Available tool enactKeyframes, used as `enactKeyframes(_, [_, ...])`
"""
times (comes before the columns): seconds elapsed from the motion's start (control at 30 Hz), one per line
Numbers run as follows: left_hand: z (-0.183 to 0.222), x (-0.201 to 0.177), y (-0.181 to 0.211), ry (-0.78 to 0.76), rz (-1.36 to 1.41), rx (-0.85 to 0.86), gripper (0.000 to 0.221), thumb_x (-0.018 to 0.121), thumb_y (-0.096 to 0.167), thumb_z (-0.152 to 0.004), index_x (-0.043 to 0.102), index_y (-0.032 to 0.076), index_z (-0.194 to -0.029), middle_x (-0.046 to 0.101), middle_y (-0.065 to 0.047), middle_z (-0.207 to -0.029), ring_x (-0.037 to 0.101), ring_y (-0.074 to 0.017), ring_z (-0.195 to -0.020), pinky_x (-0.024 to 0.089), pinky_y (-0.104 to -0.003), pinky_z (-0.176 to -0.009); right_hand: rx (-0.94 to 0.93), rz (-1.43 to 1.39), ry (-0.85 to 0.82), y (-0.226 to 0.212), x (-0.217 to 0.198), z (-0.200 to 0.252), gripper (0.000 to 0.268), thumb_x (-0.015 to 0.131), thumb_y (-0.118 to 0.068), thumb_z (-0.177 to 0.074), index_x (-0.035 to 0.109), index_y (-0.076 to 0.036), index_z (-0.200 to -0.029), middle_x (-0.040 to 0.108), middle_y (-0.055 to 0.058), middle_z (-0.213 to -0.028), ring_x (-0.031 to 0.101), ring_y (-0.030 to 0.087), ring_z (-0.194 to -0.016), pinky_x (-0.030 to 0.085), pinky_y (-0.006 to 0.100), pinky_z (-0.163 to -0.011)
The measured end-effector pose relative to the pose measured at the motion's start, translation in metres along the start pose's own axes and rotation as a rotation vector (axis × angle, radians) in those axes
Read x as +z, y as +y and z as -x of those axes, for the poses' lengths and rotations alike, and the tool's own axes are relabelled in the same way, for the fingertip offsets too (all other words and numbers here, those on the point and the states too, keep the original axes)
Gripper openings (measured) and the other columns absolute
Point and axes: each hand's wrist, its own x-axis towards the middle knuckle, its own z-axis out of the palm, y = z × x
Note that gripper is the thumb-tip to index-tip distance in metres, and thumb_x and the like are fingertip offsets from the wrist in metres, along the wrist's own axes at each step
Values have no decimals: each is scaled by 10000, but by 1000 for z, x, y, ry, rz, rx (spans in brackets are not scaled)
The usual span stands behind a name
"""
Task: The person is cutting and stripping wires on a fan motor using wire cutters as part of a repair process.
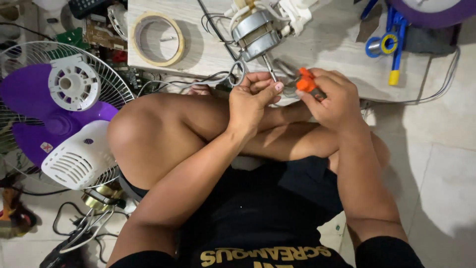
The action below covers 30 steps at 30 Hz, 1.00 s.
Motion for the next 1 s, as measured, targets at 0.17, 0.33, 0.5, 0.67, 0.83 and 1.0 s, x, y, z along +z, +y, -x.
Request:
enactKeyframes(0.17, [1, 0, 0, 5, 53, -27, 431, 876, -23, -786, 634, -81, -1137, 771, -161, -932, 781, -229, -823, 687, -305, -696, 39, 11, -140, -9, -21, -22, 231, 850, -170, -962, 695, 1, -964, 756, 165, -1076, 726, 388, -950, 538, 396, -803])
enactKeyframes(0.33, [-9, -5, -12, -10, 57, -30, 413, 901, -25, -752, 677, -67, -1097, 781, -161, -925, 776, -194, -800, 681, -291, -693, 123, 115, -439, -34, -38, -63, 229, 795, -219, -948, 712, -13, -1002, 696, 243, -803, 680, 449, -777, 511, 492, -691])
enactKeyframes(0.5, [-7, -1, -7, 4, 104, -43, 398, 896, -22, -750, 695, -58, -1092, 776, -156, -908, 771, -190, -799, 682, -302, -695, 130, 123, -361, 5, -33, -56, 295, 901, -359, -891, 754, -124, -994, 722, 84, -829, 697, 290, -775, 522, 358, -712])
enactKeyframes(0.67, [-14, -3, -16, -20, 77, -28, 429, 909, -26, -730, 688, -76, -1094, 769, -157, -906, 762, -181, -812, 678, -303, -701, 68, 407, -499, -2, -31, -64, 283, 798, -384, -924, 714, -114, -911, 717, 108, -783, 691, 334, -759, 531, 415, -695])
enactKeyframes(0.83, [-9, -1, -7, -15, 76, -32, 401, 906, -9, -750, 708, -55, -1095, 780, -137, -919, 760, -147, -815, 672, -291, -729, 220, 348, -461, -6, -35, -57, 342, 788, -448, -913, 752, -160, -1094, 744, 97, -913, 705, 326, -936, 543, 423, -819])
enactKeyframes(1.0, [0, 4, 12, -8, -16, -93, 507, 888, 53, -774, 647, -96, -1195, 744, -228, -980, 750, -247, -830, 667, -388, -791, 224, 293, -85, 16, -10, -19, 299, 849, -403, -902, 719, -135, -927, 628, 69, -676, 655, 237, -679, 513, 341, -637])
